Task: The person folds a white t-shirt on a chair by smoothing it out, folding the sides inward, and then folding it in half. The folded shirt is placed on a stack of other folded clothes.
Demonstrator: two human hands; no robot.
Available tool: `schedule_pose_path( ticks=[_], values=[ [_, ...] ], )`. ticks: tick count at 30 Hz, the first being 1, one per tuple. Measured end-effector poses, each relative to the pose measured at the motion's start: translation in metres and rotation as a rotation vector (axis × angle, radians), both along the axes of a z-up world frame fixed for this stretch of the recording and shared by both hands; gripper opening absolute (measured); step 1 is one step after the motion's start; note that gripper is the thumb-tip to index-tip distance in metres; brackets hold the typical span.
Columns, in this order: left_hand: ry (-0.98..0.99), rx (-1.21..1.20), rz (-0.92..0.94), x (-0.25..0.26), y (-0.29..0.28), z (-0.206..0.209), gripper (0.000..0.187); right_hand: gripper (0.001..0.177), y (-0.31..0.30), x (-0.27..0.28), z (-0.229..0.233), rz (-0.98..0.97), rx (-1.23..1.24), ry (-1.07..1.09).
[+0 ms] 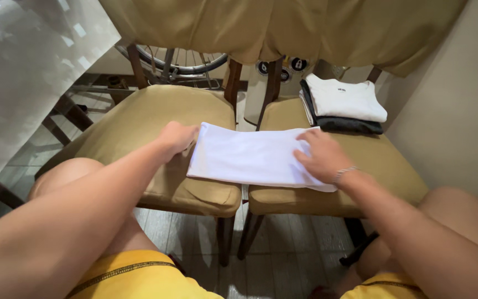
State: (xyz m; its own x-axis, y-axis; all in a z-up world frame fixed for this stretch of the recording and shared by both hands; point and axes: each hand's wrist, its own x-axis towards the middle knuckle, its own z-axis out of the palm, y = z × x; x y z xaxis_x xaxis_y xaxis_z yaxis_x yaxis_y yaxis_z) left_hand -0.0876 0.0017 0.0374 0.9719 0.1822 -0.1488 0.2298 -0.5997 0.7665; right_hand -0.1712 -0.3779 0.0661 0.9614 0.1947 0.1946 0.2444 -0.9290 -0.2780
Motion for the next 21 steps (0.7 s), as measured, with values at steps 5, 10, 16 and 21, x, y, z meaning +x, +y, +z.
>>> schedule_pose_path(
  ticks=[5,10,16,21],
  values=[
    [0.029,-0.079,0.183,0.039,-0.033,-0.014,0.035,0.068,0.026,0.025,-0.030,0.028,-0.071,0.067],
    [-0.094,-0.116,0.364,0.035,-0.053,-0.013,0.026,0.078,0.022,0.027,-0.046,-0.119,-0.081,0.131],
    [-0.302,0.239,0.259,0.010,-0.065,0.006,0.028,0.079,0.028,0.027,-0.040,-0.186,-0.122,0.175],
    [-0.724,0.415,-0.364,-0.029,-0.106,-0.014,0.033,0.079,0.049,0.027,-0.041,-0.092,-0.138,0.071]
  ],
)
